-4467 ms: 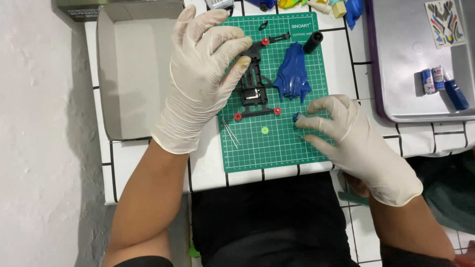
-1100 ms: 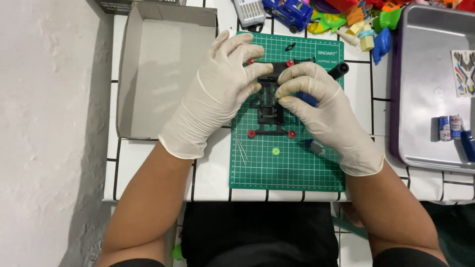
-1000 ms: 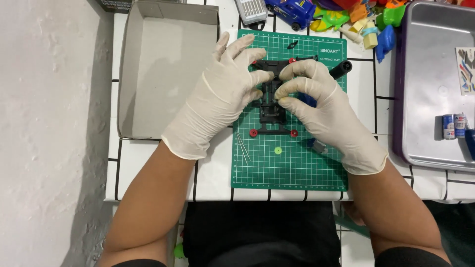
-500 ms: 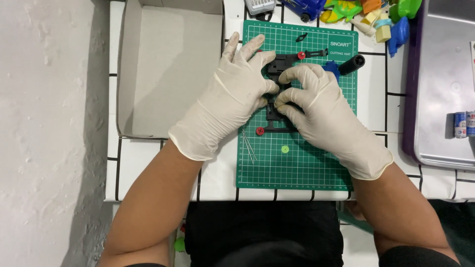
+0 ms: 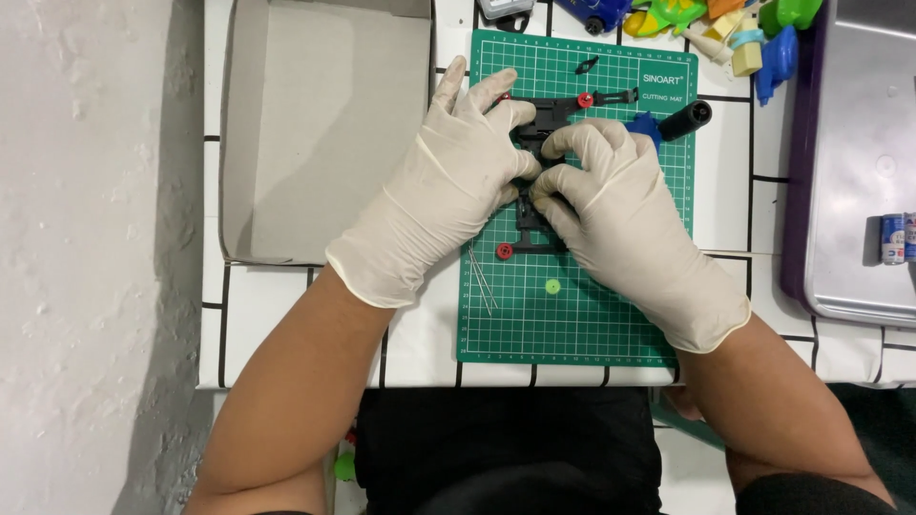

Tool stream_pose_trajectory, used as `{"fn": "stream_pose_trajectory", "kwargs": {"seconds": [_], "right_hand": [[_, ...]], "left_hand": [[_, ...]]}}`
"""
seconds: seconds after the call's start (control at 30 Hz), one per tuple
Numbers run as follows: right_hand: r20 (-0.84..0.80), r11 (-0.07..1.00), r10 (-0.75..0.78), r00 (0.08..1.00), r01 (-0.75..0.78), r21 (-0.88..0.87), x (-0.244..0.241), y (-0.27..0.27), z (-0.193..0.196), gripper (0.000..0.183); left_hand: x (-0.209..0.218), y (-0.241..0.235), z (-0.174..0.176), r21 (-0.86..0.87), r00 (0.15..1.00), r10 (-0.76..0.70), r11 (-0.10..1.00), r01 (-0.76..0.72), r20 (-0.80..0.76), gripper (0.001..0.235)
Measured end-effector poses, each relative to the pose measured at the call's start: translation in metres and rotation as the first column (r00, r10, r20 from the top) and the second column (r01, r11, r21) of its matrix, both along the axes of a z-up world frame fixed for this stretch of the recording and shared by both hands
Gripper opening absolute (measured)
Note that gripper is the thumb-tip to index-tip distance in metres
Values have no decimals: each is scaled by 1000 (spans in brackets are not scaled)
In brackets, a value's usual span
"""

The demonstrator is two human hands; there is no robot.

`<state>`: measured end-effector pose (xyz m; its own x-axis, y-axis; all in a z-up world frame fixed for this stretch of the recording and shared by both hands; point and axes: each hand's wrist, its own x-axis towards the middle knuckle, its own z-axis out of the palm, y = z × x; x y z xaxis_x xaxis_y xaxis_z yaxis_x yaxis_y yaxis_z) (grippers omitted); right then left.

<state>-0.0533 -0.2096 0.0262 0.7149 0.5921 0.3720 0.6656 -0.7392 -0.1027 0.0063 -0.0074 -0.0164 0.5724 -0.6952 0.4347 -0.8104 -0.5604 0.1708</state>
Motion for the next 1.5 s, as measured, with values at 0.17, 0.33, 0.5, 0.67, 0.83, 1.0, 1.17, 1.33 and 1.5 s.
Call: {"fn": "stream_pose_trajectory", "kwargs": {"seconds": [0.17,0.33,0.5,0.67,0.83,1.0,1.17,1.33,1.5], "right_hand": [[51,999,-15,999,17,-40,-2,3,-2,11],[131,993,-35,991,49,-103,-5,7,-1,12],[156,991,-81,984,97,-96,-5,8,-4,13],[-3,995,-101,995,101,-21,-6,4,5,15],[-116,992,-120,986,123,13,-1,-5,8,20],[-101,996,-88,991,86,-19,0,-3,3,16],[-84,995,-93,992,91,-26,2,-1,0,14],[-53,994,-104,993,103,-29,1,2,-1,11],[-95,997,-66,993,69,32,4,3,0,12]], "left_hand": [[0,0,-1,-9,1000,4,1000,-4,21,9],[0,-1,-2,-3,999,18,1000,-18,33,9],[0,1,-4,-28,999,-1,1000,2,39,11],[-2,0,1,-19,999,15,1000,-14,39,11],[-3,0,4,4,1000,24,1000,-24,9,13],[-7,1,10,-33,1000,12,999,-13,-22,20],[-5,1,6,9,1000,22,1000,-22,-2,23],[-5,1,9,33,1000,28,999,-28,0,28],[-3,1,5,29,1000,24,999,-25,19,24]]}}
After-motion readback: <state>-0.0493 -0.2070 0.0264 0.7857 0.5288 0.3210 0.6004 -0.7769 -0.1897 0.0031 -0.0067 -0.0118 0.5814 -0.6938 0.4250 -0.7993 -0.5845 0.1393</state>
